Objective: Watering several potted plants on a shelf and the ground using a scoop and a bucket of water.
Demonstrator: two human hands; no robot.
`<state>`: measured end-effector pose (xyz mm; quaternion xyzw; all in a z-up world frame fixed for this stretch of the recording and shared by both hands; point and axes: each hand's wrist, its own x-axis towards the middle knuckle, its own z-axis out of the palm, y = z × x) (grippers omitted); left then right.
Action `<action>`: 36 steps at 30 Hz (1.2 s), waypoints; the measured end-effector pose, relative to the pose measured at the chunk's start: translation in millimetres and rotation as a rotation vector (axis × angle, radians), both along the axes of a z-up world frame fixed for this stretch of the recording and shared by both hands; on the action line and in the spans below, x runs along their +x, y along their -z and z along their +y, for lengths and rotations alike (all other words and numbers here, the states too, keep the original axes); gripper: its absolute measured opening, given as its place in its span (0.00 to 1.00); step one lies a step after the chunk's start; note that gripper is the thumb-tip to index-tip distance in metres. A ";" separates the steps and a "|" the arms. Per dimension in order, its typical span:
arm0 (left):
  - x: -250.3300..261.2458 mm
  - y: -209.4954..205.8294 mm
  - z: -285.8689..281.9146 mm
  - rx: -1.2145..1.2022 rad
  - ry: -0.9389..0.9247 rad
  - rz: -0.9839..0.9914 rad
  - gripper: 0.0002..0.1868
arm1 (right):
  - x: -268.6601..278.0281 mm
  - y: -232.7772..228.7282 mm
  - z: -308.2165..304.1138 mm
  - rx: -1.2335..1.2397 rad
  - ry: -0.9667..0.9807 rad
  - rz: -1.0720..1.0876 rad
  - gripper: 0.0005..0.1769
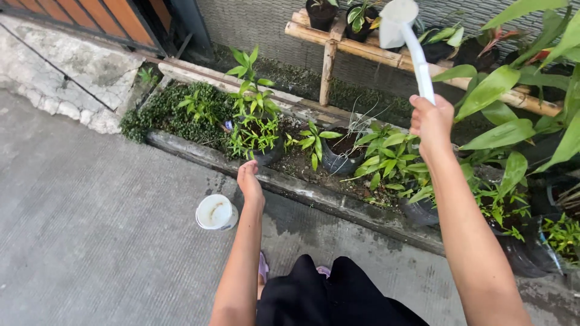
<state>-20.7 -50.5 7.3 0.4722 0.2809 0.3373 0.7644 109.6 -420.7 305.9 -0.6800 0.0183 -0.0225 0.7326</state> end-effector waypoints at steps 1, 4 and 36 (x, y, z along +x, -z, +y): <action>-2.1 2.2 -4.1 0.001 -0.009 0.002 0.08 | -1.2 1.0 0.0 0.001 -0.009 0.002 0.07; -10.5 3.9 -12.4 0.005 -0.035 0.011 0.09 | -3.0 4.7 2.0 0.033 -0.096 0.049 0.04; -61.4 15.0 4.7 0.010 -0.161 0.086 0.10 | 12.5 10.2 56.0 0.043 -0.415 0.149 0.10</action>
